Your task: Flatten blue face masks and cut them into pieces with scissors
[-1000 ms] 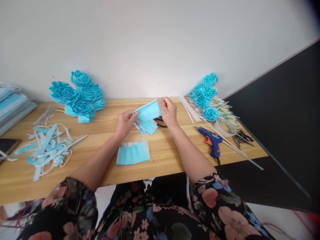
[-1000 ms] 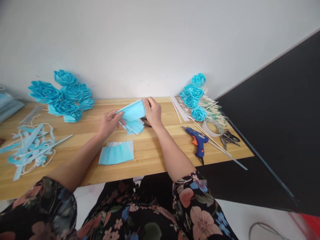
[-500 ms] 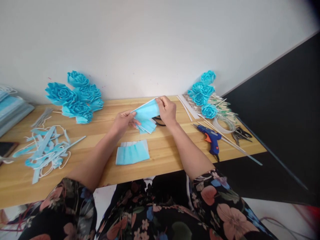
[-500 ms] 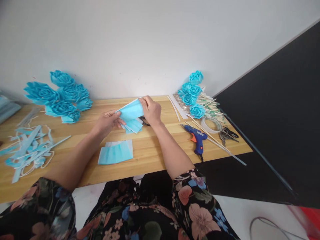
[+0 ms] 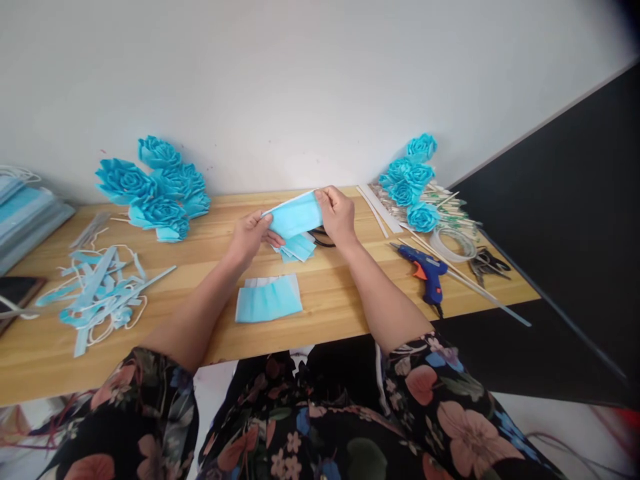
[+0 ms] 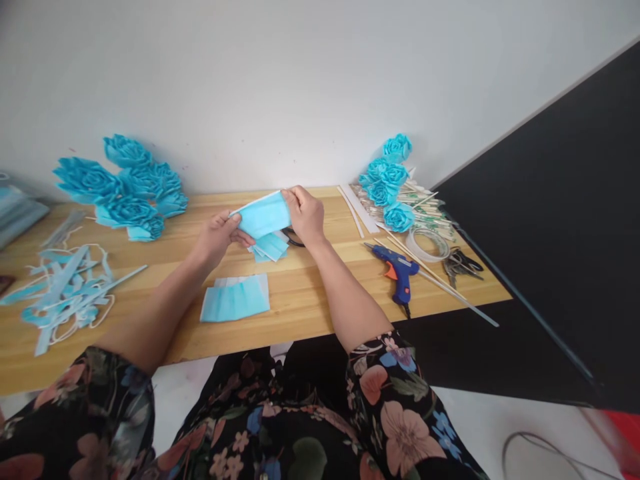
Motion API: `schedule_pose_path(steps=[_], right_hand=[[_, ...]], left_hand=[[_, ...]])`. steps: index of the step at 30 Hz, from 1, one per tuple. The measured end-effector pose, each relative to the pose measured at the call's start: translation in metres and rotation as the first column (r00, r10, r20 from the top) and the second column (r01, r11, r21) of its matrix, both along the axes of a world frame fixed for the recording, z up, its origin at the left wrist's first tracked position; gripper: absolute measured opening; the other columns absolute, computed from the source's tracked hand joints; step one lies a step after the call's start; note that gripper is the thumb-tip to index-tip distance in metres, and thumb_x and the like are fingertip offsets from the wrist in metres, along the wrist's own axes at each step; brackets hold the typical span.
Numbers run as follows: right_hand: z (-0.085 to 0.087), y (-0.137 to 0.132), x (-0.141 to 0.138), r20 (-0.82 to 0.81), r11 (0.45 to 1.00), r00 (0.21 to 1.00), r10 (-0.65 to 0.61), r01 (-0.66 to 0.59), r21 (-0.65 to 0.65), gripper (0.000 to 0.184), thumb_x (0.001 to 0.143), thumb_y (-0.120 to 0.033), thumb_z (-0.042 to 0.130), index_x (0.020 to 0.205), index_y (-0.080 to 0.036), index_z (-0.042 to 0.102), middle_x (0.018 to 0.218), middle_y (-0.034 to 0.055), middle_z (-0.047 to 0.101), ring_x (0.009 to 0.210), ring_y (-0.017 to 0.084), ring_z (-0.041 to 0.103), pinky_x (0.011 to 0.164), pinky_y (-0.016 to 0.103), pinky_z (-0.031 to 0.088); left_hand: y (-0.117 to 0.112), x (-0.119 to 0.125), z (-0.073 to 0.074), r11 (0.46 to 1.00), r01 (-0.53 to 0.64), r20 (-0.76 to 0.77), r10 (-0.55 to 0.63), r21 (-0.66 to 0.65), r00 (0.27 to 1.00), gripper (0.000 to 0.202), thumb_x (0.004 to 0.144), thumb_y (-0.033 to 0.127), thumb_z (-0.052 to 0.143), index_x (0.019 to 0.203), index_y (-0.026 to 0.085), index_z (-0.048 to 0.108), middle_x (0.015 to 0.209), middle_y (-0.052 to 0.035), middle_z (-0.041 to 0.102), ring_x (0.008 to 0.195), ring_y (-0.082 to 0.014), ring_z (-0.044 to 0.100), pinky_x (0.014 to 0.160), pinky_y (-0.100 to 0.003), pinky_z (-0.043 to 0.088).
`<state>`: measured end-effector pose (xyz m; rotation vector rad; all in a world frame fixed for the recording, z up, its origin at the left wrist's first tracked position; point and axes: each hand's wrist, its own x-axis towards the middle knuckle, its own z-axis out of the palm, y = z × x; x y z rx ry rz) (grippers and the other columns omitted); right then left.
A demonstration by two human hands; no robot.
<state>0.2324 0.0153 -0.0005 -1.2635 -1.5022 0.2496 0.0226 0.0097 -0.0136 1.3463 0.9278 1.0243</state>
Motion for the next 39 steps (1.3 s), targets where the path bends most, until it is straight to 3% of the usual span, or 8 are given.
schedule_pose_path(steps=[4, 8, 14, 20, 24, 30, 34, 39], right_hand=[[0.006, -0.003, -0.001, 0.002, 0.999, 0.999, 0.037, -0.037, -0.011, 0.038, 0.094, -0.048, 0.049, 0.068, -0.02, 0.051, 0.057, -0.0055, 0.039, 0.057, 0.009, 0.039, 0.057, 0.024, 0.029], [0.009, -0.009, -0.008, 0.115, 0.997, 0.99, 0.081, -0.078, -0.029, 0.035, 0.093, -0.046, 0.051, 0.072, -0.02, 0.059, 0.059, -0.004, 0.049, 0.058, 0.01, 0.044, 0.059, 0.024, 0.03], [0.005, -0.018, -0.024, 0.344, 0.98, 0.918, 0.198, -0.189, -0.059, 0.031, 0.095, -0.046, 0.052, 0.087, -0.021, 0.07, 0.073, -0.0003, 0.069, 0.064, 0.012, 0.057, 0.063, 0.025, 0.035], [0.006, -0.024, -0.033, 0.325, 0.969, 0.913, 0.247, -0.23, -0.089, 0.029, 0.092, -0.047, 0.056, 0.1, -0.023, 0.069, 0.06, -0.0044, 0.06, 0.055, 0.011, 0.051, 0.062, 0.025, 0.036], [0.008, -0.024, -0.037, 0.086, 0.949, 0.951, 0.298, -0.285, -0.134, 0.04, 0.089, -0.053, 0.057, 0.109, -0.02, 0.066, 0.06, -0.0044, 0.056, 0.055, 0.012, 0.048, 0.06, 0.026, 0.037], [-0.005, -0.017, -0.046, -0.215, 0.841, 0.903, 0.373, -0.427, -0.334, 0.04, 0.079, -0.055, 0.063, 0.088, -0.017, 0.067, 0.081, 0.0021, 0.069, 0.072, 0.016, 0.059, 0.064, 0.026, 0.045], [-0.014, -0.017, -0.052, -0.009, 0.864, 0.943, 0.333, -0.309, -0.398, 0.032, 0.078, -0.048, 0.062, 0.069, -0.017, 0.059, 0.064, -0.0011, 0.058, 0.061, 0.013, 0.051, 0.057, 0.025, 0.036], [-0.013, -0.02, -0.056, 0.328, 0.929, 0.895, 0.303, -0.201, -0.311, 0.027, 0.082, -0.038, 0.061, 0.064, -0.02, 0.054, 0.064, -0.0006, 0.057, 0.06, 0.013, 0.047, 0.057, 0.027, 0.028]], left_hand=[[0.006, -0.007, 0.001, 0.987, -0.095, -0.138, 0.113, 0.133, 0.984, 0.043, 0.086, 0.057, 0.057, 0.075, 0.016, 0.059, 0.065, -0.006, 0.068, 0.06, -0.0161, 0.064, 0.057, -0.027, 0.049], [0.003, -0.013, 0.014, 0.879, -0.269, -0.157, 0.353, 0.394, 0.922, 0.044, 0.092, 0.053, 0.049, 0.09, 0.015, 0.071, 0.098, -0.009, 0.075, 0.093, -0.0198, 0.066, 0.085, -0.03, 0.05], [-0.01, -0.005, 0.022, 0.878, -0.022, -0.294, 0.184, 0.477, 0.938, 0.038, 0.087, 0.047, 0.059, 0.105, 0.016, 0.072, 0.113, -0.0086, 0.073, 0.11, -0.0242, 0.064, 0.1, -0.035, 0.045], [-0.011, 0.003, 0.013, 0.913, 0.046, -0.302, 0.086, 0.404, 0.949, 0.027, 0.084, 0.042, 0.061, 0.08, 0.016, 0.068, 0.079, -0.0027, 0.069, 0.078, -0.0183, 0.063, 0.075, -0.029, 0.048], [-0.01, 0.004, 0.012, 0.956, -0.093, -0.049, 0.111, 0.278, 0.993, 0.029, 0.079, 0.044, 0.069, 0.077, 0.015, 0.068, 0.07, -0.0001, 0.065, 0.068, -0.0139, 0.058, 0.064, -0.025, 0.045], [-0.006, 0.002, 0.013, 0.954, -0.239, 0.218, 0.198, 0.181, 0.956, 0.034, 0.074, 0.049, 0.076, 0.075, 0.016, 0.067, 0.07, 0.0005, 0.065, 0.07, -0.0134, 0.059, 0.065, -0.024, 0.045], [-0.001, 0.0, 0.01, 0.955, -0.245, 0.259, 0.197, 0.166, 0.946, 0.038, 0.077, 0.054, 0.071, 0.084, 0.018, 0.064, 0.077, 0.0001, 0.066, 0.075, -0.0137, 0.061, 0.071, -0.025, 0.047], [0.007, -0.002, 0.006, 0.908, -0.36, 0.206, 0.318, 0.214, 0.925, 0.043, 0.083, 0.063, 0.058, 0.09, 0.02, 0.057, 0.084, -0.0013, 0.065, 0.085, -0.0157, 0.062, 0.074, -0.026, 0.047]])
